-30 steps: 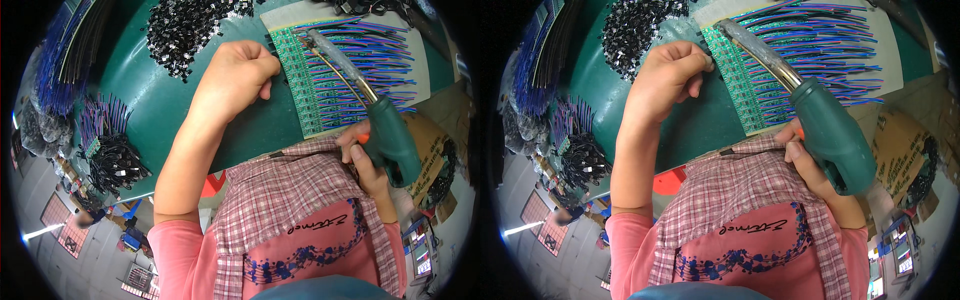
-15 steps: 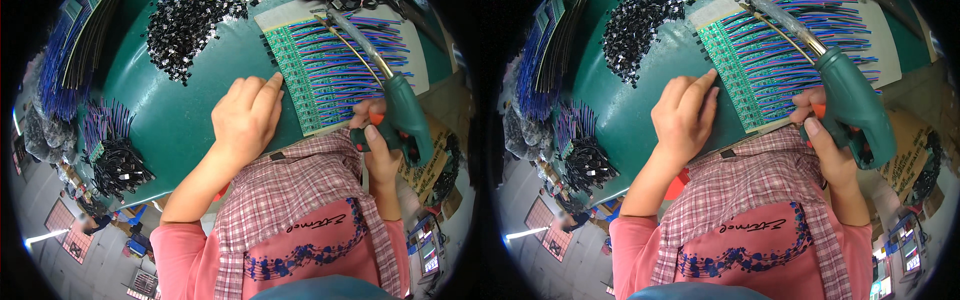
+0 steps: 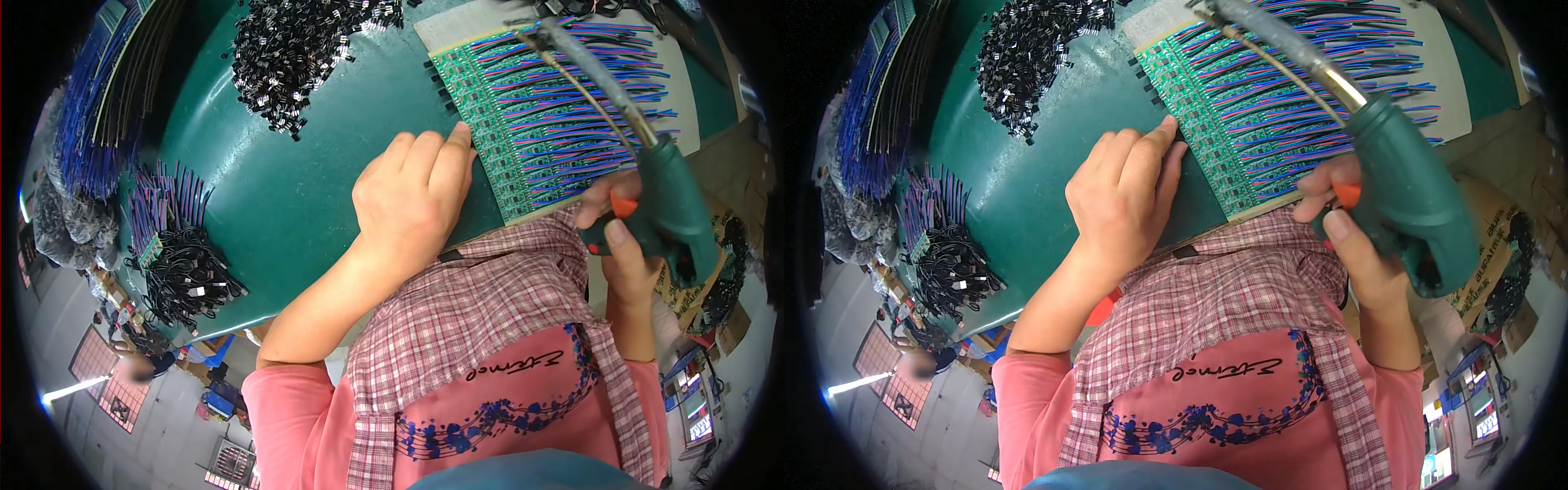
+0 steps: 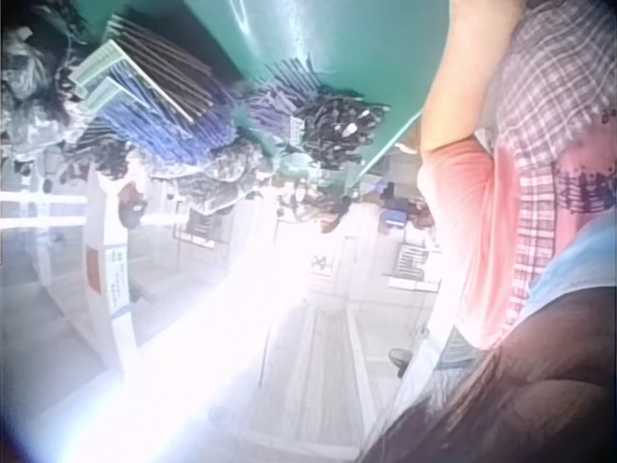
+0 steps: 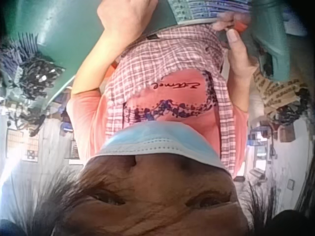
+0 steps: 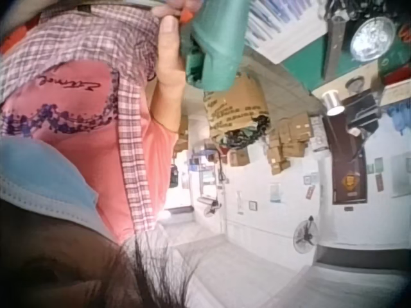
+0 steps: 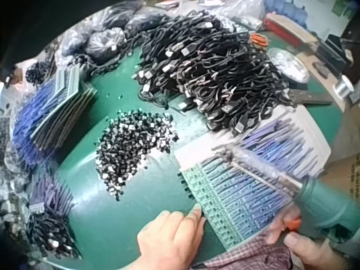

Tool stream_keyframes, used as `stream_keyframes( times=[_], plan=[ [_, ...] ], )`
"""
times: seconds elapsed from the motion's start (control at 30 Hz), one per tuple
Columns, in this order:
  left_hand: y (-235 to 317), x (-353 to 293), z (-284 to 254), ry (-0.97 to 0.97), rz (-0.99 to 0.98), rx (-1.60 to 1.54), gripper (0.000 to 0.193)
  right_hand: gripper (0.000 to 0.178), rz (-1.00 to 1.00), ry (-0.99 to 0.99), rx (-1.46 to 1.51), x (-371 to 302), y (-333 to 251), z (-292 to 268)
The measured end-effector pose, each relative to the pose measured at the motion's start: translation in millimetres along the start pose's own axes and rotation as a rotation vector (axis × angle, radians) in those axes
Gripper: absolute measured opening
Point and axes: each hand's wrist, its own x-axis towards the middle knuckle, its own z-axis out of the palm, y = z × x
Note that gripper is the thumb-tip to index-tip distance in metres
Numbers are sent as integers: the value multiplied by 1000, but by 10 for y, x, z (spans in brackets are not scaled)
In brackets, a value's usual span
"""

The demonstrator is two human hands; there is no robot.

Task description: The person applies hot glue to electronic components and wires on PCB strips using a hot glue gun.

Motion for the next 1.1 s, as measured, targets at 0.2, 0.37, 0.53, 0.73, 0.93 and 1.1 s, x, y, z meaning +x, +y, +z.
stream_keyframes(
  times=[0.2, 0.37, 0.53, 0.73, 0.93, 1.1],
  plan=[
    [7, -21, -1, -12, -5, 11, 18, 34, 44, -46, -29, 19, 11, 95],
    [-25, 18, -28, -43, 59, -1, 16, 33, 41, -31, 41, 40, 17, 126],
    [-73, -21, -219, -84, -92, -327, 17, 28, 143, -16, 22, -12, -125, 251],
    [177, 29, -372, 118, 435, -108, 23, 9, 254, -74, 79, 128, -194, 462],
    [232, 58, -358, 126, 503, -53, 21, 12, 184, -78, 43, 102, -171, 483],
    [326, 36, -464, -262, -48, -619, 15, 17, 19, -177, -340, 112, -175, 411]
  ],
)
